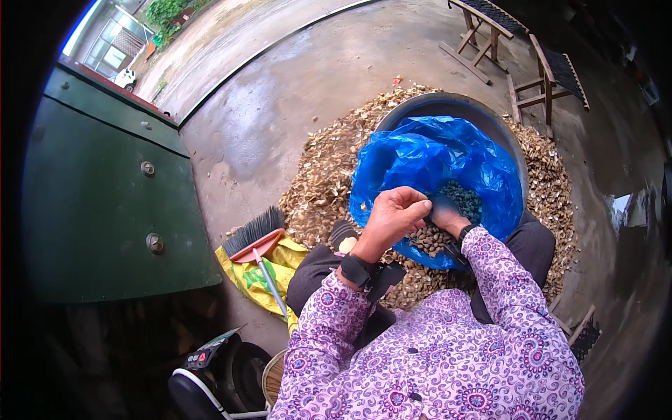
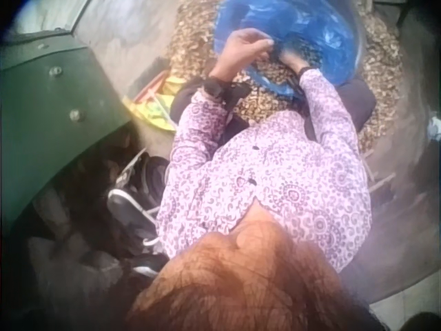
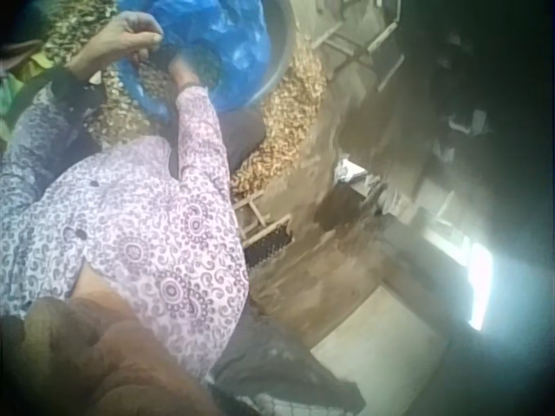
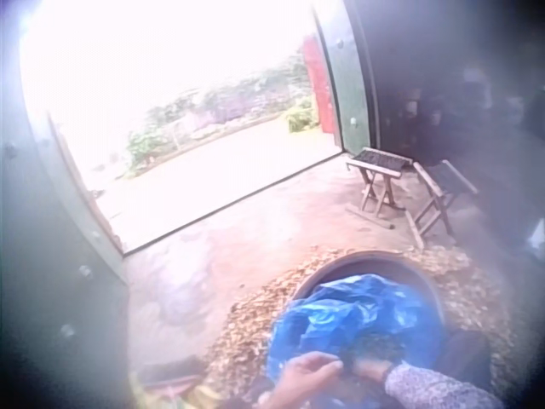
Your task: The person sits cross-legged on the floor and repeatedly picks up small nut-like items from a blue plastic bag, shells them by hand, and drops the shells onto the floor while placing the kernels into the bag. The process continues throughout the clip.
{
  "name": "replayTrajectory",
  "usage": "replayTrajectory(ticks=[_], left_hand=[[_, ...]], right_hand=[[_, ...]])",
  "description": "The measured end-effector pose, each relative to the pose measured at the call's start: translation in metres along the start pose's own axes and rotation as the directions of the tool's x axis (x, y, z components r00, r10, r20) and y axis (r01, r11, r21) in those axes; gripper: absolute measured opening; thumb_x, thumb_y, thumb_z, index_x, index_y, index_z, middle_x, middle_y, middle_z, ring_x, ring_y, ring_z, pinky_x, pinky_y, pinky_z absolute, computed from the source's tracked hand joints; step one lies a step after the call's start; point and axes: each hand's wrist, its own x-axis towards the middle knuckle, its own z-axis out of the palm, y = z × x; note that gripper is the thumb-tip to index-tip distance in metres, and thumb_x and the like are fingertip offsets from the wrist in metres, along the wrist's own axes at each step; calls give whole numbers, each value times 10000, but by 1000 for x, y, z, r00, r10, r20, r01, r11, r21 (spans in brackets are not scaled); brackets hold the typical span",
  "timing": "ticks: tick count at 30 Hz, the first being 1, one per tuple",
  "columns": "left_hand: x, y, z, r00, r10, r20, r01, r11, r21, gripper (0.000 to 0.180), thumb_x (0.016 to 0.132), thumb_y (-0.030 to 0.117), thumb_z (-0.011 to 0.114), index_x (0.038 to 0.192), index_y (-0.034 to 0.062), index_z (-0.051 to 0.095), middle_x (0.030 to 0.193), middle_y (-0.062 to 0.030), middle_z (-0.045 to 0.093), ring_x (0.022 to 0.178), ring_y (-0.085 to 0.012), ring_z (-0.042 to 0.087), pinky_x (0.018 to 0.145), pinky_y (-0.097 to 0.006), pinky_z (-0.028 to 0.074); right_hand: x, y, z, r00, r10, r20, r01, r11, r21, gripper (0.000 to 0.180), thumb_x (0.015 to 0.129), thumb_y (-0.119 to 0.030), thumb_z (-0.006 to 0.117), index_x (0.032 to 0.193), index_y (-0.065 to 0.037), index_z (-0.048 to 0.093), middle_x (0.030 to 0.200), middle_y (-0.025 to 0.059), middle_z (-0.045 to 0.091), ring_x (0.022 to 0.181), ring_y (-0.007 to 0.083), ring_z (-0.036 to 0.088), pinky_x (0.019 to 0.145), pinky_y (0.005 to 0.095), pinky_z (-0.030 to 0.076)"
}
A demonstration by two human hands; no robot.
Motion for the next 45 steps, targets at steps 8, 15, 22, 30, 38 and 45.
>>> replayTrajectory(ticks=[8, 15, 22, 30, 38, 45], left_hand=[[12, -4, 7, 997, -9, -79, 13, 999, 50, 225, 775, 148, 612, 917, -24, 589, 766, -58, 616, 624, -103, 570, 562, -220, 464], [30, -28, 20, 997, 43, -58, -36, 992, 119, 186, 768, 140, 624, 869, -12, 589, 705, -23, 589, 599, -78, 539, 530, -204, 433], [33, -31, 33, 998, 60, -30, -57, 994, 88, 98, 771, 78, 620, 813, -8, 596, 674, -28, 596, 579, -61, 533, 511, -199, 440], [35, -37, 34, 987, 163, 3, -162, 982, 100, 57, 776, 49, 598, 810, 4, 592, 691, -29, 588, 603, -93, 566, 538, -216, 468], [39, -24, 38, 999, -4, 46, 2, 999, 42, 36, 755, 36, 581, 769, 3, 581, 650, -35, 592, 570, -76, 562, 467, -203, 439], [35, -33, 31, 995, 19, 95, -39, 978, 205, 35, 747, 33, 581, 769, 7, 589, 613, -46, 591, 514, -99, 567, 463, -218, 457]], right_hand=[[-21, -13, -41, 984, 26, 175, -74, 959, 273, 261, 782, -210, 611, 933, 2, 613, 771, 61, 614, 695, 125, 569, 617, 252, 443], [-61, -39, -65, 976, -154, 155, 29, 794, 607, 261, 825, -196, 563, 982, 10, 590, 754, 19, 583, 652, 84, 528, 610, 216, 437], [-73, -39, -70, 977, -203, 69, 124, 799, 589, 241, 853, -133, 507, 1019, 27, 579, 794, 14, 595, 681, 74, 535, 642, 218, 448], [-82, -60, -80, 948, -316, -38, 316, 921, 226, 143, 798, -89, 500, 816, 7, 605, 684, 104, 573, 625, 167, 544, 595, 297, 431], [-80, -57, -84, 866, -487, -109, 489, 872, -11, 114, 761, -83, 496, 731, -6, 575, 685, 169, 559, 634, 302, 556, 581, 366, 429], [-80, -56, -79, 843, -538, -23, 536, 842, -68, 113, 757, -96, 515, 711, -15, 579, 649, 178, 557, 617, 329, 564, 547, 382, 427]])
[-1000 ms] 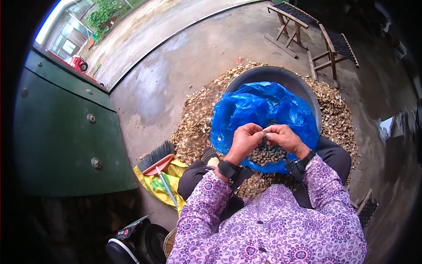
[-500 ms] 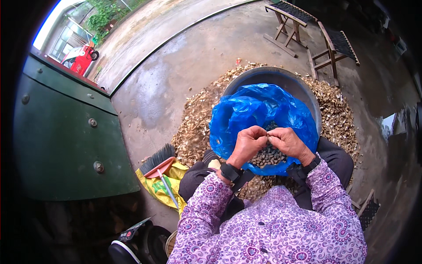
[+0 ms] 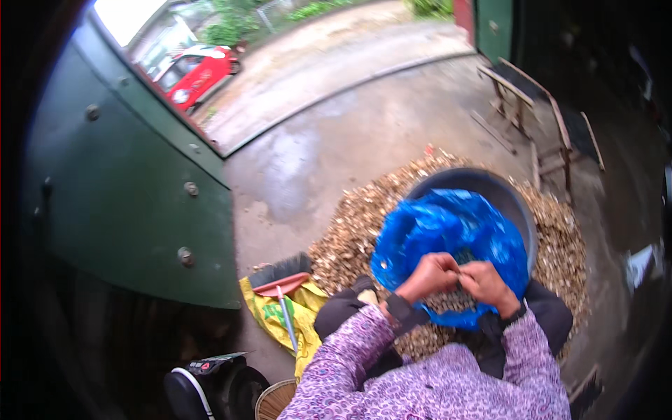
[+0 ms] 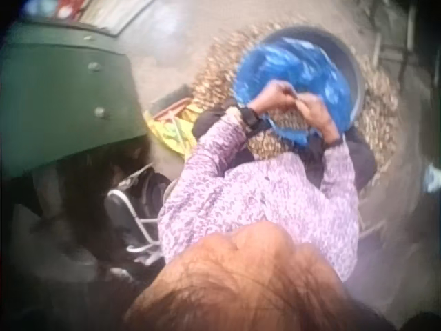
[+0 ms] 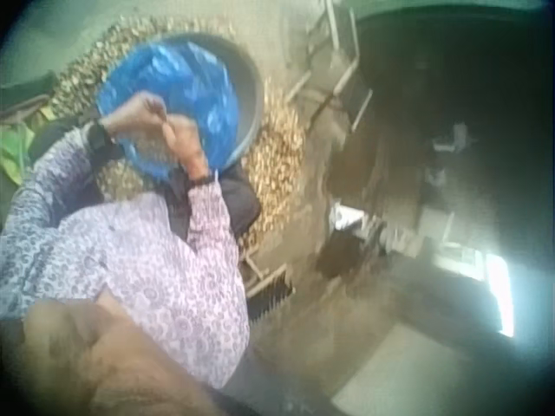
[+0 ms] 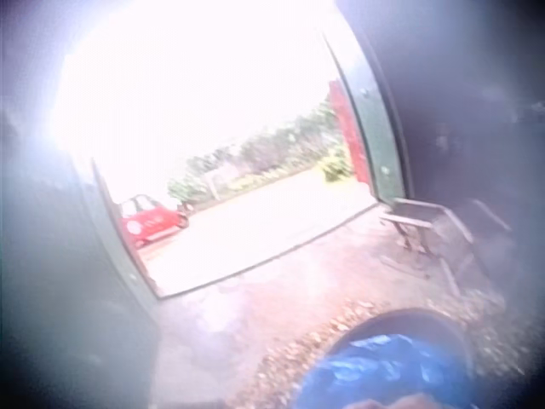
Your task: The person sits cross-legged on the floor and repeatedly picks up small nut-like items from a blue plastic bag, shells them by hand, and drops the shells onto the floor while placing the kernels into the bag. The process continues throughout the clip.
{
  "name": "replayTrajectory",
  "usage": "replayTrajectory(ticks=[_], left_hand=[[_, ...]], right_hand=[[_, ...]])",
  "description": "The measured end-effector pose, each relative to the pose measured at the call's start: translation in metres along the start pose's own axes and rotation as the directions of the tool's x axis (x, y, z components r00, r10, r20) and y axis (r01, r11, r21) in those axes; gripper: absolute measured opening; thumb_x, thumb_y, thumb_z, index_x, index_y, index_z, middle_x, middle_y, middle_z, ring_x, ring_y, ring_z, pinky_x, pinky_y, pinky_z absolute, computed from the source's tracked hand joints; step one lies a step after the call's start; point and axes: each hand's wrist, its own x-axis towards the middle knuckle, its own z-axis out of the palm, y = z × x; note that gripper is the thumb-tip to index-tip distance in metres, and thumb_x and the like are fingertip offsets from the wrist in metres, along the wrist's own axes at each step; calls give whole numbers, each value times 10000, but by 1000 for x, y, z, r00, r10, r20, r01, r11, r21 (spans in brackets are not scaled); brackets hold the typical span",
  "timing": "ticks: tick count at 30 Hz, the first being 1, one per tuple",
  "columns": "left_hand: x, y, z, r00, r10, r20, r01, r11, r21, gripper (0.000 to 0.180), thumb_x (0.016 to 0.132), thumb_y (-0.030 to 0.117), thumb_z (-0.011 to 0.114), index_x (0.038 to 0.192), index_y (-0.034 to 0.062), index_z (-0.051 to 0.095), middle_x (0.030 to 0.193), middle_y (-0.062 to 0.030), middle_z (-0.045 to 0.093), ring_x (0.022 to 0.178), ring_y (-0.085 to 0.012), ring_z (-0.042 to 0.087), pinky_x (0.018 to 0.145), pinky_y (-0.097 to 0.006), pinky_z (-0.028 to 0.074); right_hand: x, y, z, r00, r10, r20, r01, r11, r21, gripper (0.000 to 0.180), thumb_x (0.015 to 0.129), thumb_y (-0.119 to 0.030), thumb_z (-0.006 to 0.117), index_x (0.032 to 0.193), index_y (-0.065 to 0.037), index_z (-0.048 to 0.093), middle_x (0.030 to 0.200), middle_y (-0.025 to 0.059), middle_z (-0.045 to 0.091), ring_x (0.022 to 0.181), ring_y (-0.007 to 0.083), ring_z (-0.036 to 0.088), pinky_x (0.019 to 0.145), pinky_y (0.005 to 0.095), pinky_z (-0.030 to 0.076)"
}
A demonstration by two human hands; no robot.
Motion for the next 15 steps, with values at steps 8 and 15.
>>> replayTrajectory(ticks=[8, 15], left_hand=[[-1, 5, 3, 999, -50, 17, 51, 994, -97, 28, 706, 11, 555, 717, -4, 576, 582, -59, 574, 508, -110, 557, 438, -221, 437], [10, 0, 16, 989, -86, -122, 69, 988, -135, 74, 705, 66, 565, 651, 24, 536, 555, -37, 537, 465, -99, 525, 394, -221, 414]], right_hand=[[-3, -11, 2, 995, -57, -78, 45, 987, -152, 93, 704, -60, 508, 638, -12, 554, 612, 181, 539, 593, 336, 552, 529, 410, 420], [-5, 4, 19, 962, -101, -252, 29, 962, -272, 102, 674, -37, 488, 581, -6, 519, 580, 161, 524, 564, 330, 528, 509, 412, 407]])
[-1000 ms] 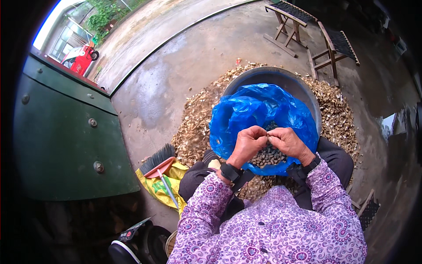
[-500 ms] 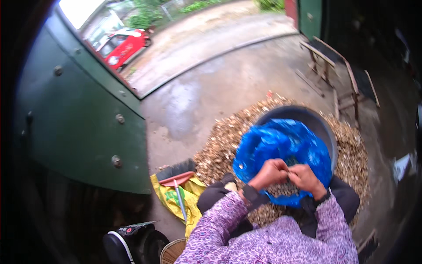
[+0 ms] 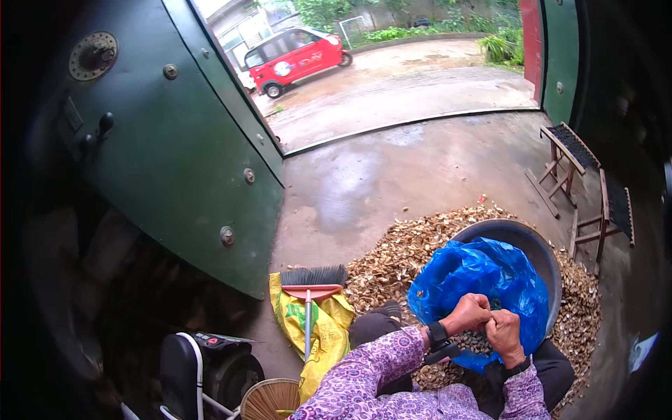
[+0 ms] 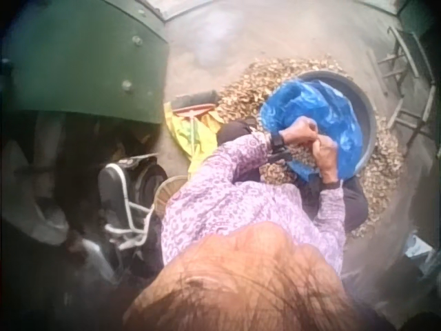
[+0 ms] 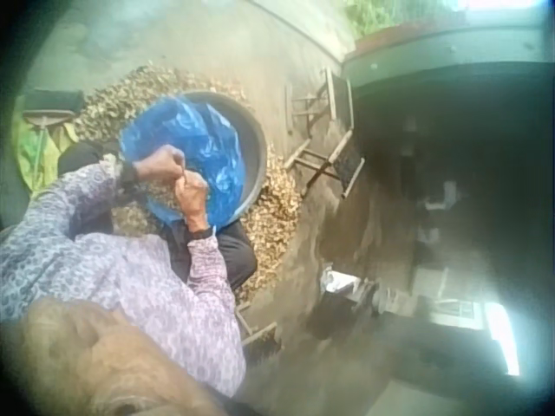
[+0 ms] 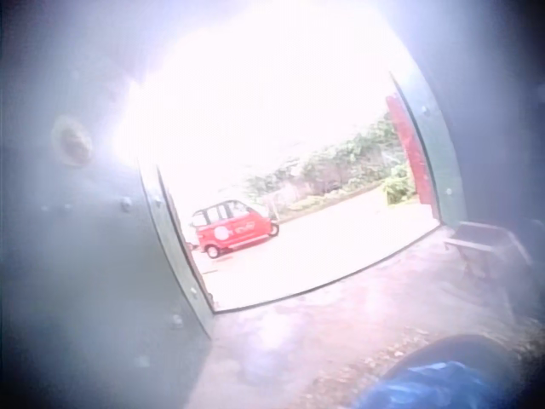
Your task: The person sits cross-legged on the floor and repeatedly picks up small nut-like items from a blue plastic bag, shells them by hand, and drops the shells onto the floor while placing the kernels into the bag. The process continues throughout the clip.
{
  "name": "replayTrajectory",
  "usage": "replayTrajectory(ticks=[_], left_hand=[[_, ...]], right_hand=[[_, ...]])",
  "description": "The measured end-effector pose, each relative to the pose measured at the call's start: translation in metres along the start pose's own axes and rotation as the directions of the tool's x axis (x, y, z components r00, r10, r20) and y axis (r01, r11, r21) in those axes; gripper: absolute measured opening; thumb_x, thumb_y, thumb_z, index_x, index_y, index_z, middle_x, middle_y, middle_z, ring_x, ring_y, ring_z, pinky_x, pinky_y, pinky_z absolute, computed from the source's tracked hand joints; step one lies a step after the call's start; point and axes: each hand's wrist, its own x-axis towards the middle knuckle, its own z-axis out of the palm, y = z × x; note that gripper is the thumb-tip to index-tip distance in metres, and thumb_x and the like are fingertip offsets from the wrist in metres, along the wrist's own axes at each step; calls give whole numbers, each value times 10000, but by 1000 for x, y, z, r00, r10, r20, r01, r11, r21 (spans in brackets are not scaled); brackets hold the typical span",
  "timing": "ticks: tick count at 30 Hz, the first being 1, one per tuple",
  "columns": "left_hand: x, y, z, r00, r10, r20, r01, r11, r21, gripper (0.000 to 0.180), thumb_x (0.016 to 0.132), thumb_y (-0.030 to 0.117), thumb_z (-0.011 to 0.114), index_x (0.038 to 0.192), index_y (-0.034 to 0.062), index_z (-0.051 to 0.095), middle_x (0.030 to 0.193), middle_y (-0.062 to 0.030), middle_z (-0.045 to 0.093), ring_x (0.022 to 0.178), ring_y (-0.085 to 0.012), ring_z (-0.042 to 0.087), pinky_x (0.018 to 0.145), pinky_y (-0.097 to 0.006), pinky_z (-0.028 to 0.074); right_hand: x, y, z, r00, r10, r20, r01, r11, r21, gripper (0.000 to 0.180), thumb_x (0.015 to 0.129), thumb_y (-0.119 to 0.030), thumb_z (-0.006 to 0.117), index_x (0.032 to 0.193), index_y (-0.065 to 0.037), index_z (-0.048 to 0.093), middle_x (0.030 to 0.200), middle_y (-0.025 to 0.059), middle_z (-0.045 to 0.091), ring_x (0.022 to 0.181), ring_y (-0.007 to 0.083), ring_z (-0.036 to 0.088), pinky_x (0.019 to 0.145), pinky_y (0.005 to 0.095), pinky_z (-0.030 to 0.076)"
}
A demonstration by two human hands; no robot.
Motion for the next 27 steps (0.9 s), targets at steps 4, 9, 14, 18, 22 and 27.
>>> replayTrajectory(ticks=[4, 9, 14, 18, 22, 27], left_hand=[[4, -8, 2, 999, 9, -39, -9, 1000, -18, 83, 709, 84, 579, 660, 33, 535, 565, -31, 538, 471, -101, 529, 395, -219, 417], [6, -8, 2, 1000, -10, -26, 7, 993, -121, 107, 731, 105, 593, 673, 42, 529, 572, -30, 536, 485, -102, 534, 391, -221, 414], [7, -5, -1, 998, -39, 56, 51, 972, -231, 124, 755, 114, 592, 679, 42, 525, 576, -38, 539, 486, -117, 539, 424, -231, 429], [6, -4, -6, 984, -49, 174, 85, 975, -206, 106, 752, 93, 581, 684, 34, 526, 585, -47, 547, 490, -127, 545, 440, -239, 436], [3, -3, -6, 993, -54, 105, 72, 981, -179, 84, 741, 73, 580, 693, 34, 523, 589, -57, 555, 501, -132, 560, 431, -237, 435], [-3, -1, -5, 993, -46, 112, 73, 964, -256, 58, 736, 59, 587, 723, 20, 545, 621, -62, 571, 528, -142, 574, 464, -238, 449]], right_hand=[[0, -1, 5, 997, -6, -76, 1, 998, -55, 102, 675, -36, 499, 576, -17, 514, 582, 166, 521, 565, 341, 526, 506, 426, 409], [4, -6, 1, 987, 113, -117, -103, 991, 89, 121, 676, -49, 489, 604, -9, 578, 585, 161, 557, 545, 318, 552, 502, 377, 436], [4, 4, -4, 969, 232, -82, -216, 963, 163, 141, 676, -78, 509, 659, -2, 627, 588, 148, 585, 524, 253, 585, 496, 338, 451], [8, 6, -22, 889, 385, 250, -443, 860, 254, 151, 694, -105, 534, 683, 6, 636, 574, 110, 596, 504, 164, 585, 467, 294, 442], [4, 5, -22, 921, 305, 243, -368, 887, 278, 148, 746, -119, 560, 730, 5, 641, 593, 87, 608, 504, 127, 578, 463, 264, 428], [-2, -4, -28, 911, 323, 256, -404, 820, 405, 140, 779, -116, 565, 758, 3, 635, 642, 106, 609, 534, 131, 574, 484, 271, 428]])
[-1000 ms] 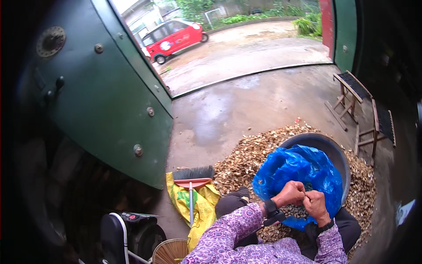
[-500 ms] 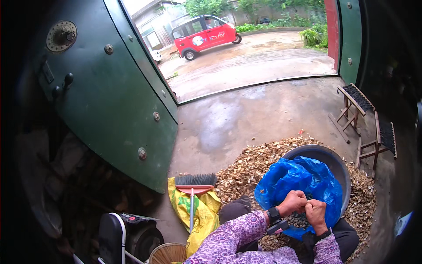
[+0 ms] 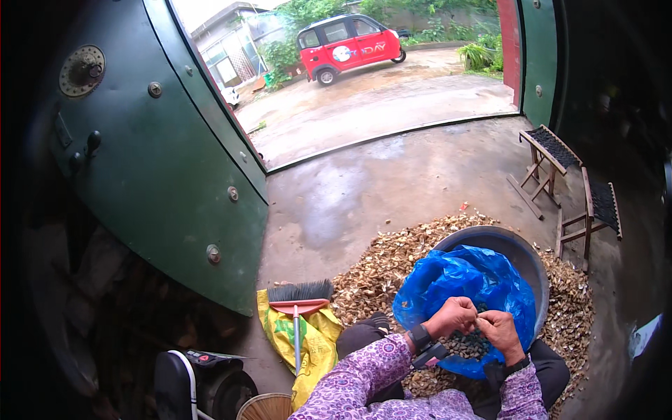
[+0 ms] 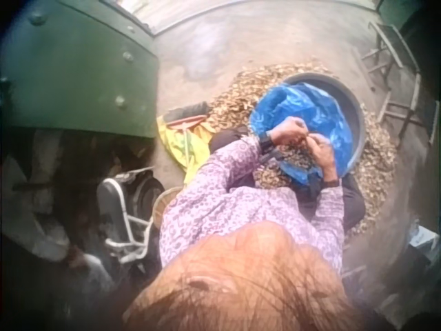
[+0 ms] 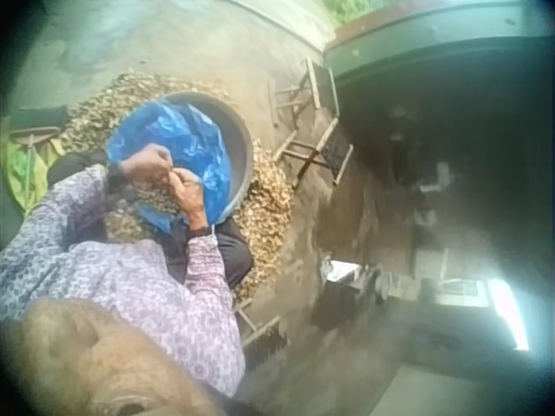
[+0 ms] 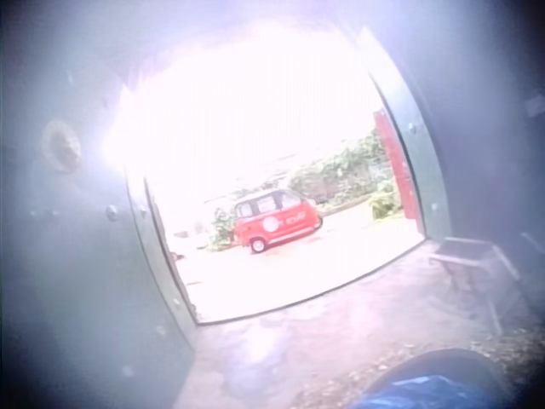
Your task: The person sits cross-legged on the floor and repeatedly picks up small nut-like items from a blue plastic bag, shells them by hand, and drops the shells onto the floor while placing the kernels into the bag. The process continues throughout the clip.
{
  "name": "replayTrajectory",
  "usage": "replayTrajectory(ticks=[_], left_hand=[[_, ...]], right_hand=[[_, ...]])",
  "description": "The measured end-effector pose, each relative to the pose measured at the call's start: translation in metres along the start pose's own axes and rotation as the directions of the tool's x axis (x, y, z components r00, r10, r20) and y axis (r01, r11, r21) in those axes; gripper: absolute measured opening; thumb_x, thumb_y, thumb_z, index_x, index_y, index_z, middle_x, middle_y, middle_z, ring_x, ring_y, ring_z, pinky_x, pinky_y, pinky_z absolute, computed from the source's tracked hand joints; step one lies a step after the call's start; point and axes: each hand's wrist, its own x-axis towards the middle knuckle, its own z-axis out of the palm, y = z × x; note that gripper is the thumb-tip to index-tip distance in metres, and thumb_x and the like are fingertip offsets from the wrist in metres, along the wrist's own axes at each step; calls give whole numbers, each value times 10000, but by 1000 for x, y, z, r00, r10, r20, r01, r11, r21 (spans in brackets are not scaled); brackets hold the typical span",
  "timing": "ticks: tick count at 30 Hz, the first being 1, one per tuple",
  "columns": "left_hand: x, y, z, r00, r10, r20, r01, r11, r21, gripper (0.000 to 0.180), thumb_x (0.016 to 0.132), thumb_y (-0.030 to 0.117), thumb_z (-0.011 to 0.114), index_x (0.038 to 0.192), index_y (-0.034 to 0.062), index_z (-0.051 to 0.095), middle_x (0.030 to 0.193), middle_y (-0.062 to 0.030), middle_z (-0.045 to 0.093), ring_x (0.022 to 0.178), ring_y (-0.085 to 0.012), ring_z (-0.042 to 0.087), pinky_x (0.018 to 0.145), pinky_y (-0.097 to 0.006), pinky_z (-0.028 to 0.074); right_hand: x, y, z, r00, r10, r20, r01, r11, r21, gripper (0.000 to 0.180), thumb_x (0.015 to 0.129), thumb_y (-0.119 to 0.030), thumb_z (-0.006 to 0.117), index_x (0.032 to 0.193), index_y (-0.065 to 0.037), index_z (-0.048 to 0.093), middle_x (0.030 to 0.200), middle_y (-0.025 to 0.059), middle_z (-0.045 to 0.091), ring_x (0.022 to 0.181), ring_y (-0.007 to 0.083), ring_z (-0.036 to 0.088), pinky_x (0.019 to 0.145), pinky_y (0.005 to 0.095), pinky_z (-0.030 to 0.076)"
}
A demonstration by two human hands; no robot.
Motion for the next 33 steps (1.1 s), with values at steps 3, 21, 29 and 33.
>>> replayTrajectory(ticks=[3, 21, 29, 33], left_hand=[[9, -4, -7, 996, -38, 82, 35, 999, 37, 56, 732, 55, 595, 727, 15, 555, 620, -63, 574, 534, -142, 575, 475, -243, 452], [-9, 22, -14, 976, 185, 118, -219, 853, 474, 89, 705, 21, 555, 756, 15, 627, 586, 27, 534, 538, -30, 457, 461, -191, 357], [-18, 39, -29, 976, 202, -86, -187, 970, 155, 92, 785, 82, 599, 824, 0, 610, 726, -35, 616, 586, -79, 550, 524, -195, 450], [-22, 46, -31, 944, 245, -220, -243, 969, 35, 110, 809, 117, 580, 837, 11, 594, 792, -61, 626, 585, -92, 555, 524, -207, 453]], right_hand=[[5, 6, -7, 995, -73, 64, 81, 988, -129, 126, 775, -111, 563, 770, -2, 627, 660, 126, 598, 567, 187, 579, 520, 297, 438], [13, -5, -10, 931, -310, 193, 353, 900, -256, 121, 743, -41, 589, 862, -22, 608, 746, 135, 560, 724, 301, 549, 634, 358, 435], [16, -18, -9, 975, 6, 223, -12, 1000, 27, 171, 785, -92, 564, 913, 5, 623, 762, 84, 634, 692, 154, 588, 651, 289, 462], [23, 16, 14, 695, 194, 692, -69, 976, -205, 342, 731, -243, 633, 978, -7, 625, 864, 134, 649, 805, 221, 619, 726, 323, 468]])
